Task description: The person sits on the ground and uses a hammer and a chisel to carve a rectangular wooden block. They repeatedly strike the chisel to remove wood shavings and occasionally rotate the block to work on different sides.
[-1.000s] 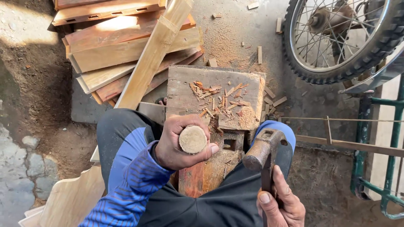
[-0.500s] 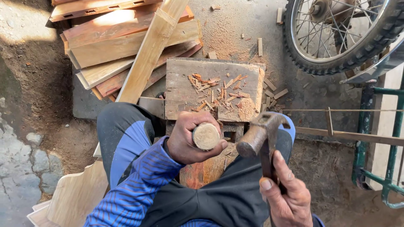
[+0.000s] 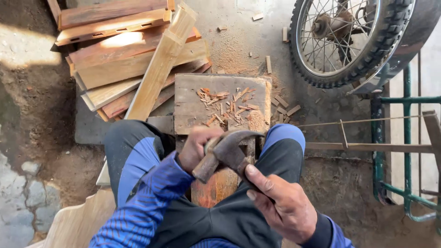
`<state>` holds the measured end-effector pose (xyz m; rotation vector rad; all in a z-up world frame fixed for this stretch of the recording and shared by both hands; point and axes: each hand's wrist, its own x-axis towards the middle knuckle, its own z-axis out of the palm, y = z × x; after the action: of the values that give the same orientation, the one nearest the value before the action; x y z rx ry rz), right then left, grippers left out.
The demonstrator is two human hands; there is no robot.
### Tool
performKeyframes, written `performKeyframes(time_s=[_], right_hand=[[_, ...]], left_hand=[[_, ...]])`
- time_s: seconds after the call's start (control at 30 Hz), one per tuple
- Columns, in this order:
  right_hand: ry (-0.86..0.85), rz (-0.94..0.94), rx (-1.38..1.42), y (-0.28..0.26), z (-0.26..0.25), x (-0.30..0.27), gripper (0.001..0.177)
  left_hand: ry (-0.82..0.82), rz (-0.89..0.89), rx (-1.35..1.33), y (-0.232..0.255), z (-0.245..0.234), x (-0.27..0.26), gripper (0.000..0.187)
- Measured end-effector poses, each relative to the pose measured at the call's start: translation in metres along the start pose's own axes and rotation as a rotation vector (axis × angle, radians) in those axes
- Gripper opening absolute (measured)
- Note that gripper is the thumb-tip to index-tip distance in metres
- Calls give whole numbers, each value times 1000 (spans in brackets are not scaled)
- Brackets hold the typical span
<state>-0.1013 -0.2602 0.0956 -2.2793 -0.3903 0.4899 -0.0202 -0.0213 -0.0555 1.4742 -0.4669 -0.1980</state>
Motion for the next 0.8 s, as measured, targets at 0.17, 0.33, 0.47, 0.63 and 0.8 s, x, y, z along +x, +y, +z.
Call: performKeyframes(time_s=[0.17,0.33,0.47,0.63,0.8], right_hand=[[105,-21,219,20,11,-29,61],[333,21,552,47,28,-56,62],[408,43,532,48,34,-57,64],[341,141,676,48,33,-61,64],[347,118,602,44,31,-57,64]], left_hand=[[671,-106,-37,26,-8,27,24],[283,-47,-164,61,-16,33,23],[113,-104,-79,55,-2,25,21],[50,-114,-57,44,5,23,22],[35,-139,-67,45,7,23,22]])
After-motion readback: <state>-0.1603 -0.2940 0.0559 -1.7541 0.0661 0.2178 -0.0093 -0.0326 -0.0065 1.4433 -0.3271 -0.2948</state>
